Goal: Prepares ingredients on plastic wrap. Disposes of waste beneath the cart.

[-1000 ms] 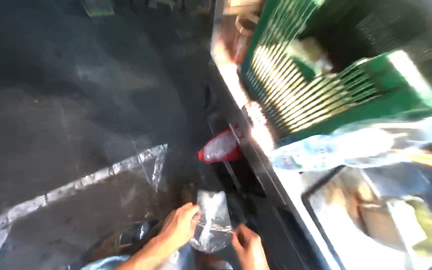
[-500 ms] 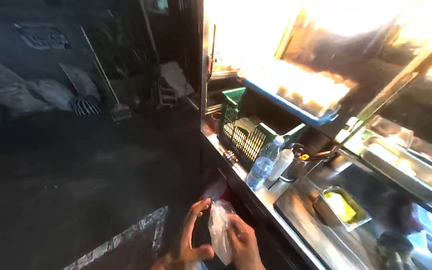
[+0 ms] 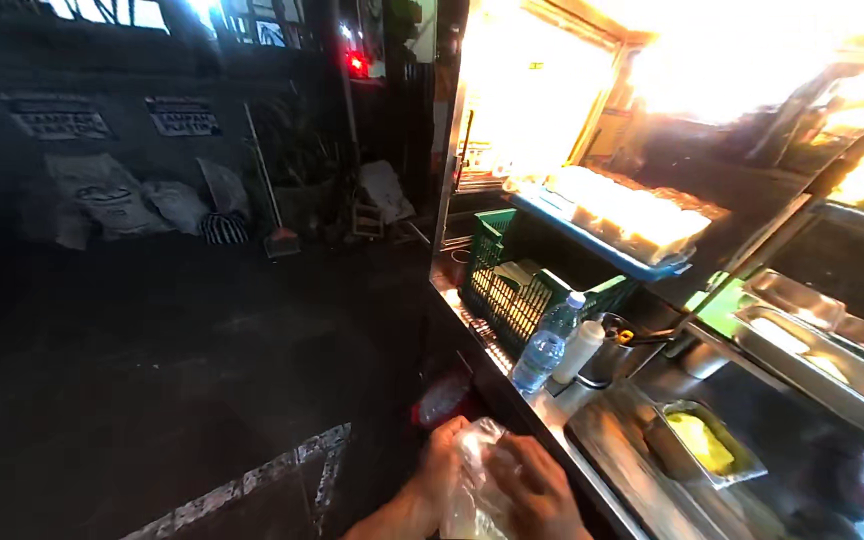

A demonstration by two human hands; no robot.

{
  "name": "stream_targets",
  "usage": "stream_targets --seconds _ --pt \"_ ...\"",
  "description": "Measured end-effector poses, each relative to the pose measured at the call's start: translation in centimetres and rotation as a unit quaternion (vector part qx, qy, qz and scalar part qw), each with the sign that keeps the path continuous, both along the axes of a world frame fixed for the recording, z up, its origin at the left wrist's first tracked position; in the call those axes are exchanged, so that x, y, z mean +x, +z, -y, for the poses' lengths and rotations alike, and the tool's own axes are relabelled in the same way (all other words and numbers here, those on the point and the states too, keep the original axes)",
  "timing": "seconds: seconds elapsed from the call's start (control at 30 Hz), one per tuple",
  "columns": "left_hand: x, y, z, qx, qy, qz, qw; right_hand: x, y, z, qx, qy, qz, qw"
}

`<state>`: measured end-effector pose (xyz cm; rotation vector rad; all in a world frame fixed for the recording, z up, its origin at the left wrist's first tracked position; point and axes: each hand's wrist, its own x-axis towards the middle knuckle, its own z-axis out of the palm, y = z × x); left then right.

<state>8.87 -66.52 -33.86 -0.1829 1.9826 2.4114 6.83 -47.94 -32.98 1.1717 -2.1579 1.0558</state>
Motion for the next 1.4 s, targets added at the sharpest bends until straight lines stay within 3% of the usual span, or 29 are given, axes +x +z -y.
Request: stream_targets --seconds 0.07,0.17,0.27,0.37,0.47,0.6,0.7,0.77,0.83,0.9,0.93,1.0,1.07,1.13,1.2,1.27,1.3,1.4 --pt "0.2 -0.7 0.3 0.025 0.095 0.036 0.995 1.9 -2.3 0.5 -0.017 0.062 0.16 0.985" --pt "0.4 -2.7 0.8 0.029 0.222 0.108 0.969 4.6 -3.9 2.0 -0.068 0.162 0.411 0.895" --pt "1.3 -2.7 -0.5 0.158 0.211 0.163 0.951 6.0 -5.2 3.6 -0.038 0.082 0.393 0.915" --pt "1.5 -2.3 -0.5 0.247 0.088 0.106 0.959 4.8 -6.4 3.8 -0.107 0.046 0.352 0.929" --pt "2.2 -4.2 0.9 0.201 -0.002 0.007 0.98 3.7 -7.8 4.7 -0.193 0.029 0.324 0.926" --pt "3.5 -7.1 4.6 0.002 -0.028 -0.075 0.997 2.2 -8.7 6.6 -0.171 -0.015 0.385 0.907" --pt "4.4 -8.1 7.0 -0.111 -0.045 -0.032 0.992 1.6 -10.1 8.1 -0.101 -0.063 0.462 0.879" --pt "3.8 -9.4 8.4 -0.147 -0.046 -0.03 0.988 0.7 -10.7 9.6 -0.062 -0.087 0.537 0.837" --pt "2.1 -10.9 9.9 -0.178 -0.015 -0.004 0.984 -0.9 -11.4 11.3 -0.067 -0.111 0.612 0.781" --pt "-0.2 -12.9 10.7 -0.217 0.057 0.102 0.969 -2.6 -12.3 13.0 -0.109 -0.088 0.656 0.742" --pt "-2.0 -13.9 10.9 -0.198 0.073 0.195 0.958 -3.5 -12.8 13.9 -0.11 -0.059 0.661 0.74" --pt "-5.5 -14.6 11.3 -0.068 0.056 0.374 0.923 -5.1 -14.1 15.6 -0.052 -0.038 0.633 0.771" --pt "-9.0 -14.0 12.3 0.117 0.029 0.452 0.884 -7.7 -15.3 16.6 0.031 -0.059 0.583 0.81" --pt "-12.4 -14.5 15.2 0.281 -0.094 0.481 0.825 -10.8 -17.0 16.3 0.079 -0.094 0.543 0.83" --pt "-15.3 -16.5 18.0 0.335 -0.264 0.459 0.779 -12.7 -19.5 15.1 0.091 -0.148 0.547 0.819" --pt "-19.4 -18.5 19.4 0.222 -0.384 0.45 0.775 -14.8 -21.9 14.4 0.089 -0.214 0.578 0.782" --pt "-22.1 -19.7 19.8 0.121 -0.401 0.438 0.795 -16.2 -23.2 14.6 0.081 -0.254 0.586 0.765" --pt "-28.9 -28.6 21.0 -0.132 -0.333 0.348 0.866 -20.2 -27.9 16.0 0.054 -0.381 0.606 0.696"
